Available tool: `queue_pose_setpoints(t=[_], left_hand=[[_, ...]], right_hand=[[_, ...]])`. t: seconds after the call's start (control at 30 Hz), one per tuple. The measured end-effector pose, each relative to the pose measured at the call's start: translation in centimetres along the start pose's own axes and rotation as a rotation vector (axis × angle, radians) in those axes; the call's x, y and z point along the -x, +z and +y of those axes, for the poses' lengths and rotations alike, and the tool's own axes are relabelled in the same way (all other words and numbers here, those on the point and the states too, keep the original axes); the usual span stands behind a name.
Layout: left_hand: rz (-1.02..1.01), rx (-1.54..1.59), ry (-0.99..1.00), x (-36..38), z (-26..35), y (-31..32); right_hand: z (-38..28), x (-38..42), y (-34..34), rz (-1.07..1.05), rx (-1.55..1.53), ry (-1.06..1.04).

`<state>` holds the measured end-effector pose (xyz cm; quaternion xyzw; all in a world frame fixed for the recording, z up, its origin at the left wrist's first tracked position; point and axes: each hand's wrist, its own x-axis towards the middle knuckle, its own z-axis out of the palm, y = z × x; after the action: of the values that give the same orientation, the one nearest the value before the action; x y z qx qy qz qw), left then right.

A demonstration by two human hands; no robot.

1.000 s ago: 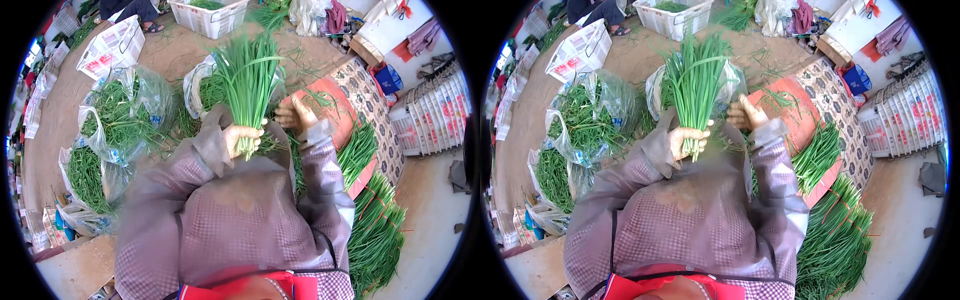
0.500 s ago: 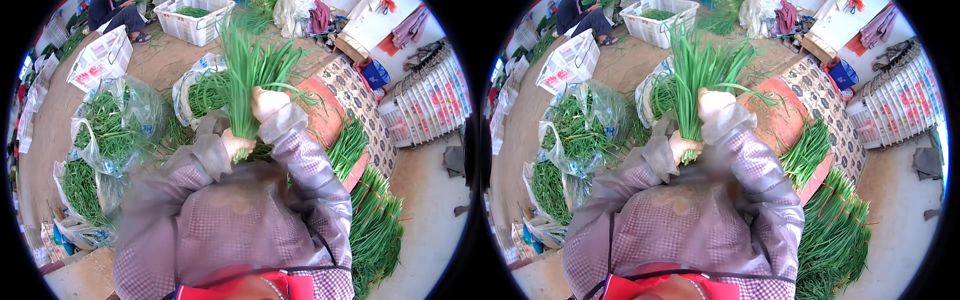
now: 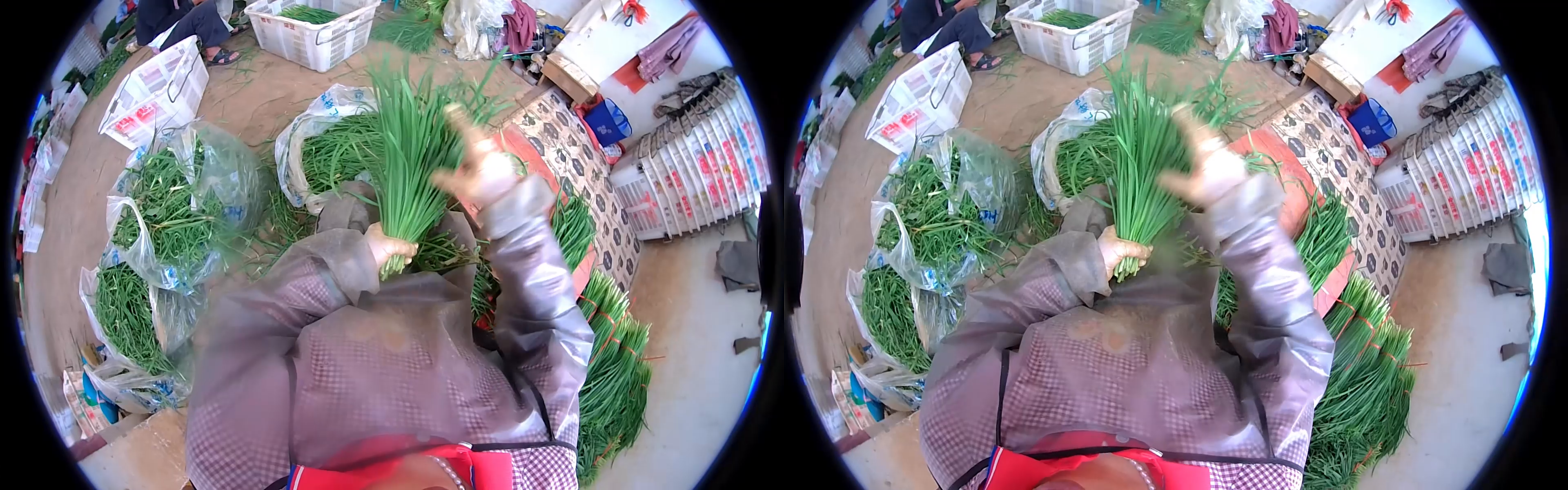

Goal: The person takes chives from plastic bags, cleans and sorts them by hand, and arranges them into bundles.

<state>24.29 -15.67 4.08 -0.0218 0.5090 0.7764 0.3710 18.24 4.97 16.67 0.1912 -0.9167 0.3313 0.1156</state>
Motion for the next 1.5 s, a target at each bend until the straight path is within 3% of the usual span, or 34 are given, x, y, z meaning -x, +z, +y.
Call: queue_pose_setpoints(t=[0.03, 0.07, 0.13, 0.27, 0.33, 0.37, 0.43, 0.5, 0.53, 0.6, 0.67, 0.7, 0.83, 0.87, 1.0, 1.07, 1.13, 1.23, 1.27, 1.3, 1.4, 1.43, 1.47, 1.5], left_hand=[[-0.008, -0.009, -0.004, -0.1, 0.0, 0.0], [-0.014, -0.012, -0.010, -0.1, -0.1, 0.0], [-0.069, -0.017, -0.027, 0.0, -0.1, 0.1], [-0.052, -0.041, -0.005, 0.0, -0.2, 0.2], [-0.067, -0.060, -0.017, 0.3, 0.6, 0.5], [-0.066, -0.052, -0.013, 0.1, 0.6, 0.4], [-0.104, -0.078, 0.011, -0.3, 0.4, 0.4], [-0.073, -0.090, -0.004, -0.6, 0.4, 0.7], [-0.037, -0.102, -0.017, -0.8, 0.3, 0.8], [-0.045, -0.119, -0.002, -1.3, -0.6, 0.7], [-0.052, -0.131, 0.020, -1.7, -0.9, 0.5], [-0.083, -0.171, 0.027, -1.8, -1.0, 0.3], [-0.114, -0.190, -0.009, -1.3, -1.0, 0.1], [-0.117, -0.191, -0.012, -1.4, -1.1, -0.1], [-0.156, -0.242, 0.012, -1.3, -1.2, -0.3], [-0.143, -0.264, 0.008, -1.2, -1.3, -0.6], [-0.186, -0.276, 0.017, -1.6, -1.7, -1.0], [-0.178, -0.279, 0.038, -2.1, -1.9, -0.8], [-0.179, -0.278, 0.037, -2.1, -1.7, -0.7], [-0.182, -0.321, 0.043, -2.2, -1.5, -0.7], [-0.181, -0.376, 0.013, -2.5, -1.5, -0.3], [-0.176, -0.388, -0.016, -2.7, -1.5, -0.1], [-0.182, -0.393, -0.020, -2.8, -1.9, -0.1], [-0.144, -0.392, 0.018, -3.0, -2.5, -0.2]], right_hand=[[-0.7, 0.6, 2.0, -0.070, 0.268, -0.147], [-2.0, 0.5, 2.5, -0.279, 0.463, 0.117], [2.6, -1.5, 2.6, -0.401, 0.740, 0.315], [12.1, -3.1, -2.8, 0.094, 0.246, 0.708], [5.0, -3.9, -6.1, 0.444, -0.261, 0.694], [4.9, -4.4, -5.9, 0.437, -0.255, 0.690], [4.1, -5.3, -5.7, 0.360, -0.198, 0.074], [-0.2, -5.5, -2.7, 0.167, 0.296, -0.161], [-3.6, -5.5, -1.2, -0.103, 0.426, 0.016], [-4.8, -4.8, 3.7, -0.405, 0.750, 0.039], [-1.1, -4.7, 7.6, -0.601, 0.916, 0.014], [-2.2, -7.3, 6.3, -1.060, 0.909, 0.226], [-0.1, -7.6, 2.6, -0.847, 1.047, 0.338], [0.7, -8.0, 1.2, -0.878, 1.029, 0.404], [1.9, -5.9, -4.8, -0.323, 0.904, 0.664], [8.4, -7.2, -8.1, -0.360, 0.958, 0.681], [7.5, -7.5, -11.2, -0.100, 0.978, 0.714], [11.9, -9.2, -14.5, -0.021, 1.237, 0.696], [13.3, -8.9, -15.0, 0.104, 1.322, 0.439], [11.0, -8.9, -14.4, 0.122, 1.107, 0.298], [4.2, -9.3, -6.9, -0.307, 0.722, 0.084], [-1.3, -8.2, -4.3, -0.558, 0.657, 0.001], [-0.6, -5.9, -0.2, -0.353, 0.345, -0.479], [-2.7, -5.1, 2.1, -0.654, 0.437, -0.561]])
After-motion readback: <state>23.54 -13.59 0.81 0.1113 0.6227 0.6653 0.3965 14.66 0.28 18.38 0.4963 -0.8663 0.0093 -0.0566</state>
